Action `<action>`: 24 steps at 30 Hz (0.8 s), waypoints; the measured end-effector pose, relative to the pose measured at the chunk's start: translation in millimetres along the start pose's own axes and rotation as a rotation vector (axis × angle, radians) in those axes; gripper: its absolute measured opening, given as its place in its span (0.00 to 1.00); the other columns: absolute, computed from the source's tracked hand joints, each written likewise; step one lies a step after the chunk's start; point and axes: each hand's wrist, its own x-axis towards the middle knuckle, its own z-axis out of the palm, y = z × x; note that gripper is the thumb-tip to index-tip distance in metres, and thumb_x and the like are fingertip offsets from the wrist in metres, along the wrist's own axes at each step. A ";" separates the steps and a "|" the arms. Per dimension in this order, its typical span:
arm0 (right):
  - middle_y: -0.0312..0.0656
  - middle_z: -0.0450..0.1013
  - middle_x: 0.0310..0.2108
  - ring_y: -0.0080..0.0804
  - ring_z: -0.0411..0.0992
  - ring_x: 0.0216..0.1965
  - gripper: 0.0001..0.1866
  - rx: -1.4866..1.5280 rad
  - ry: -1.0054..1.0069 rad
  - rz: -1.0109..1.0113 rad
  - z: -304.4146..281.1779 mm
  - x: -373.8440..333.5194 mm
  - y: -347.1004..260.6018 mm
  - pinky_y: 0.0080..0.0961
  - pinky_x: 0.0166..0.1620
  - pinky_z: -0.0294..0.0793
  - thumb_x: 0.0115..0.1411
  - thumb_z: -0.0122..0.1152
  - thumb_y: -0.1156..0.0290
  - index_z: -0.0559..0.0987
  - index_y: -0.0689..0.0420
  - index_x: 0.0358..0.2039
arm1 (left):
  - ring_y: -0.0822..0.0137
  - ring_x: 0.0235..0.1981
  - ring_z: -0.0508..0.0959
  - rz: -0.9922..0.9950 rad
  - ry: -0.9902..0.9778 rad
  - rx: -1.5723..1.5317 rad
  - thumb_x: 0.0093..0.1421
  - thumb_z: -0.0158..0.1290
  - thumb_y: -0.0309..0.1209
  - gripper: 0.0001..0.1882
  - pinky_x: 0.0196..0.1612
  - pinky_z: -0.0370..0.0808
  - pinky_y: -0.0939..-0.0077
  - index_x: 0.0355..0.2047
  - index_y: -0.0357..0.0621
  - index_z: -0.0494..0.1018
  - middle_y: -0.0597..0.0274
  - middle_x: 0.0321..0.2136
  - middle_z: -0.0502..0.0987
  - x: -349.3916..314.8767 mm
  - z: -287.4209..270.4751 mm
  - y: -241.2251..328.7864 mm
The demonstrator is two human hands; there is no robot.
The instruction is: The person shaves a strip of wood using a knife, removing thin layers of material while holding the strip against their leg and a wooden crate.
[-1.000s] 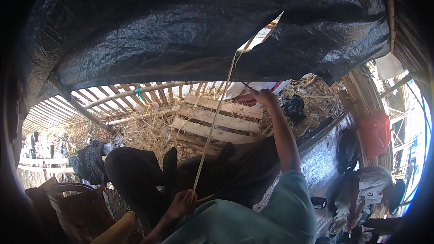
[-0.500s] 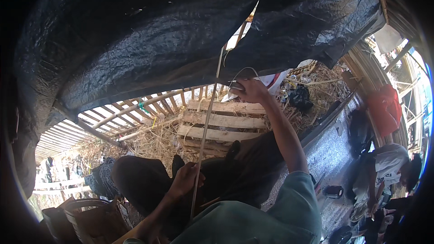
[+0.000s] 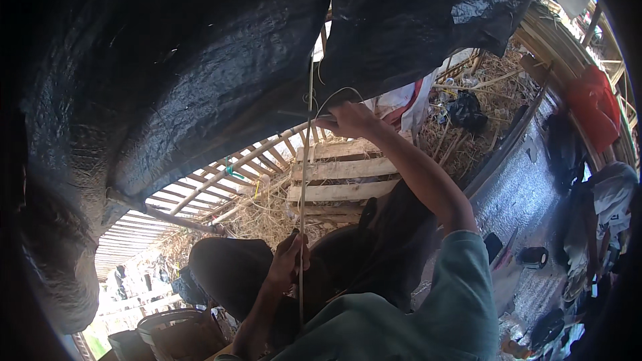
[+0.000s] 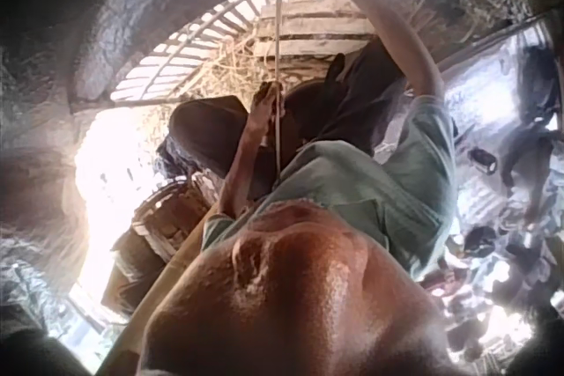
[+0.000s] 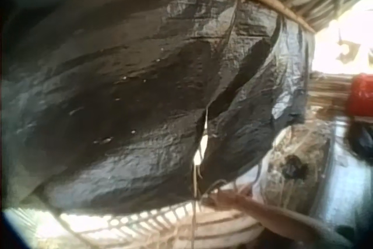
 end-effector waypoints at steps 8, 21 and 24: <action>0.52 0.74 0.27 0.48 0.74 0.36 0.31 -0.135 -0.074 0.427 -0.3 16.9 37.0 0.40 0.40 0.73 0.51 0.46 0.37 0.76 0.52 0.38 | 0.80 0.11 0.54 0.302 0.172 0.331 0.63 0.35 0.49 0.20 0.12 0.54 0.84 0.25 0.47 0.57 0.71 0.14 0.54 14.2 9.8 -56.4; 0.46 0.75 0.34 0.40 0.73 0.39 0.34 -0.287 -0.579 0.681 -24.0 -23.2 58.9 0.37 0.43 0.70 0.51 0.44 0.36 0.78 0.58 0.32 | 0.76 0.09 0.61 0.152 0.115 0.141 0.65 0.33 0.44 0.19 0.13 0.59 0.82 0.31 0.41 0.63 0.66 0.13 0.63 3.0 3.1 -31.8; 0.40 0.75 0.37 0.38 0.71 0.43 0.30 -0.262 -0.744 0.696 -14.8 -41.7 86.5 0.33 0.47 0.66 0.52 0.45 0.38 0.79 0.52 0.36 | 0.75 0.09 0.64 0.019 0.118 0.060 0.65 0.31 0.47 0.21 0.14 0.63 0.82 0.34 0.40 0.63 0.63 0.13 0.67 -6.6 5.3 -26.0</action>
